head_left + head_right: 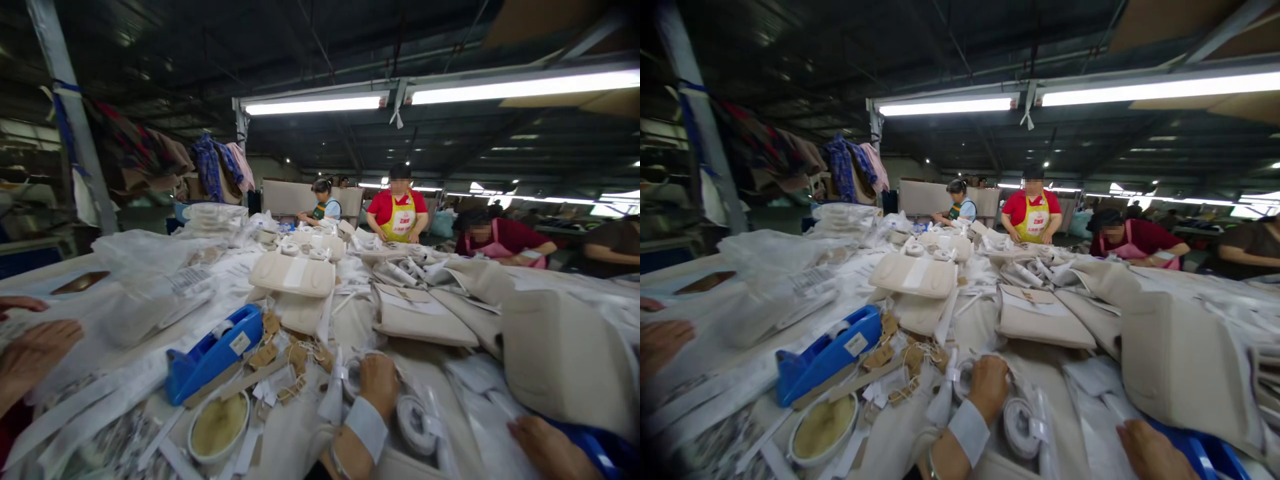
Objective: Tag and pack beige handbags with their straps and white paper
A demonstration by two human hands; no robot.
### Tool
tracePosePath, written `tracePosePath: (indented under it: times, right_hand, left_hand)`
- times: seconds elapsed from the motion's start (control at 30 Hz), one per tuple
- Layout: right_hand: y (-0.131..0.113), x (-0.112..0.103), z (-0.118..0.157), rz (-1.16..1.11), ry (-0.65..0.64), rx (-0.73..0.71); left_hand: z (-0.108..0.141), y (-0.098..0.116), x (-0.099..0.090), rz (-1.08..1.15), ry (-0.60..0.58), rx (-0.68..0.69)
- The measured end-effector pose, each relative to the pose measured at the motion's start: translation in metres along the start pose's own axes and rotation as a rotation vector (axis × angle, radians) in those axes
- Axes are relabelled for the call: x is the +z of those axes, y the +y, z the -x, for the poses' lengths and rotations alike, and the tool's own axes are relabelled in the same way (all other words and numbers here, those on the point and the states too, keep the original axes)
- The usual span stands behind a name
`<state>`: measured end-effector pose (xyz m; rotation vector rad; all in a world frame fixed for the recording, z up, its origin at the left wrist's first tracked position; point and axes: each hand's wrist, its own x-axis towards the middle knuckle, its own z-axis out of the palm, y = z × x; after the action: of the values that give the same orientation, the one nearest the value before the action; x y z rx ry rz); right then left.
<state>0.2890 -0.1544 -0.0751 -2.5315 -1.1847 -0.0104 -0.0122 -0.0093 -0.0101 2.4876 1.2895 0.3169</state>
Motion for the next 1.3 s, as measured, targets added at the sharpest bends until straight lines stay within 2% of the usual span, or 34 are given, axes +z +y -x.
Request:
tracePosePath:
  times: [0.07, 0.17, 0.23, 0.4, 0.6, 0.67, 0.73, 0.8, 0.87, 0.93, 1.03, 1.1, 1.13, 1.2, 1.3]
  right_hand:
    - [-0.026, -0.023, 0.015, 0.117, -0.112, 0.008]
    - [-0.064, -0.056, 0.028, 0.255, -0.062, -0.019]
    - [-0.076, -0.069, 0.027, 0.272, -0.042, 0.028]
    - [-0.067, -0.082, 0.019, 0.169, -0.086, 0.19]
    - [-0.044, -0.088, 0.042, -0.071, -0.233, 0.174]
    - [-0.039, -0.094, 0.046, -0.274, -0.319, 0.187]
    - [-0.042, -0.1, 0.045, -0.625, -0.367, 0.252]
    - [-0.062, -0.102, 0.046, -0.946, -0.347, 0.289]
    - [-0.099, -0.101, 0.053, -1.102, -0.333, 0.238]
    - [-0.145, -0.098, 0.067, -1.193, -0.44, 0.117]
    - [-0.202, -0.101, 0.096, -1.276, -0.645, -0.104]
    - [-0.215, -0.111, 0.115, -1.266, -0.75, -0.206]
    - [-0.211, -0.117, 0.123, -1.243, -0.795, -0.206]
    - [-0.182, -0.127, 0.141, -1.187, -0.831, -0.108]
    - [-0.111, -0.134, 0.177, -1.114, -0.782, 0.121]
  left_hand:
    - [0.0, 0.0, -0.002, 0.002, -0.001, 0.007]
    - [-0.002, 0.0, -0.003, 0.005, 0.01, 0.013]
    - [-0.005, -0.001, -0.001, 0.013, 0.017, 0.022]
    - [-0.008, -0.001, 0.002, 0.041, 0.061, 0.022]
    - [-0.002, 0.003, -0.005, 0.112, 0.197, 0.004]
    - [0.0, 0.003, -0.009, 0.141, 0.252, 0.024]
    - [0.003, 0.004, -0.013, 0.216, 0.32, 0.114]
    - [0.004, 0.005, -0.013, 0.326, 0.378, 0.292]
    - [0.004, 0.006, -0.011, 0.424, 0.399, 0.49]
    - [0.002, 0.006, -0.007, 0.476, 0.396, 0.609]
    - [-0.003, 0.004, -0.002, 0.545, 0.415, 0.641]
    - [-0.005, 0.001, 0.0, 0.601, 0.446, 0.599]
    - [-0.005, -0.001, -0.001, 0.626, 0.468, 0.573]
    - [-0.006, -0.004, -0.003, 0.658, 0.521, 0.525]
    - [-0.007, -0.005, -0.005, 0.679, 0.56, 0.512]
